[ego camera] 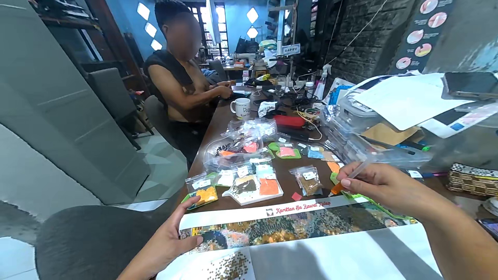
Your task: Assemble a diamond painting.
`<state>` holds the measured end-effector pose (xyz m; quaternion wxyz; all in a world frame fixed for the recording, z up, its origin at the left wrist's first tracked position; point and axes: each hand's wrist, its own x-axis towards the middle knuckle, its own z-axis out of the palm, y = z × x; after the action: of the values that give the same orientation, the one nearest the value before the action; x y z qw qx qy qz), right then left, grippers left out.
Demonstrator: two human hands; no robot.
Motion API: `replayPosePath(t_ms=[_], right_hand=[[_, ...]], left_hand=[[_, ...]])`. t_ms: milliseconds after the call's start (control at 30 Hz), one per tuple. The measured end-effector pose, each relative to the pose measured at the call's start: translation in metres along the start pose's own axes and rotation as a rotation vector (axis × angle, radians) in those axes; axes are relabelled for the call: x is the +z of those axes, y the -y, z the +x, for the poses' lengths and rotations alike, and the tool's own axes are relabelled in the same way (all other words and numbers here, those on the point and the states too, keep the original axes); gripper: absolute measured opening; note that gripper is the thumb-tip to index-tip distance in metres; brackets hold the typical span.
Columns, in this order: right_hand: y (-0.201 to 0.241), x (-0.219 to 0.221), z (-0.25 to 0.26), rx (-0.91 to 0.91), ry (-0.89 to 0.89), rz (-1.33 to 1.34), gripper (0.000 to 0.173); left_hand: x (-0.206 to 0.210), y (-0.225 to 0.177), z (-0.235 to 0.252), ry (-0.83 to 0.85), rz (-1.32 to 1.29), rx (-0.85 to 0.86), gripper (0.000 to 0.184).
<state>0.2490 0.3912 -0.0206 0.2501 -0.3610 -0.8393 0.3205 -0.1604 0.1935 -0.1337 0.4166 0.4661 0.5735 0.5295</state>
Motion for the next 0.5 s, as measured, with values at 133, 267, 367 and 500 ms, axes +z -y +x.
replayPosePath(t_ms=[133, 267, 367, 500], right_hand=[[0.0009, -0.0005, -0.0003, -0.003, 0.000, -0.005, 0.008], [0.0003, -0.0016, -0.0001, -0.019, -0.003, -0.020, 0.009], [0.0006, -0.0019, 0.0000, -0.018, -0.001, -0.009, 0.009], [-0.0017, -0.0018, 0.0001, -0.026, 0.002, -0.001, 0.008]], left_hand=[[-0.0002, -0.0003, 0.0002, -0.006, 0.012, -0.003, 0.098], [-0.0008, 0.0016, 0.0012, -0.005, 0.044, 0.013, 0.098], [-0.0001, 0.0000, 0.0006, -0.009, 0.032, 0.004, 0.098], [0.0005, -0.0022, 0.0002, -0.008, 0.032, -0.004, 0.098]])
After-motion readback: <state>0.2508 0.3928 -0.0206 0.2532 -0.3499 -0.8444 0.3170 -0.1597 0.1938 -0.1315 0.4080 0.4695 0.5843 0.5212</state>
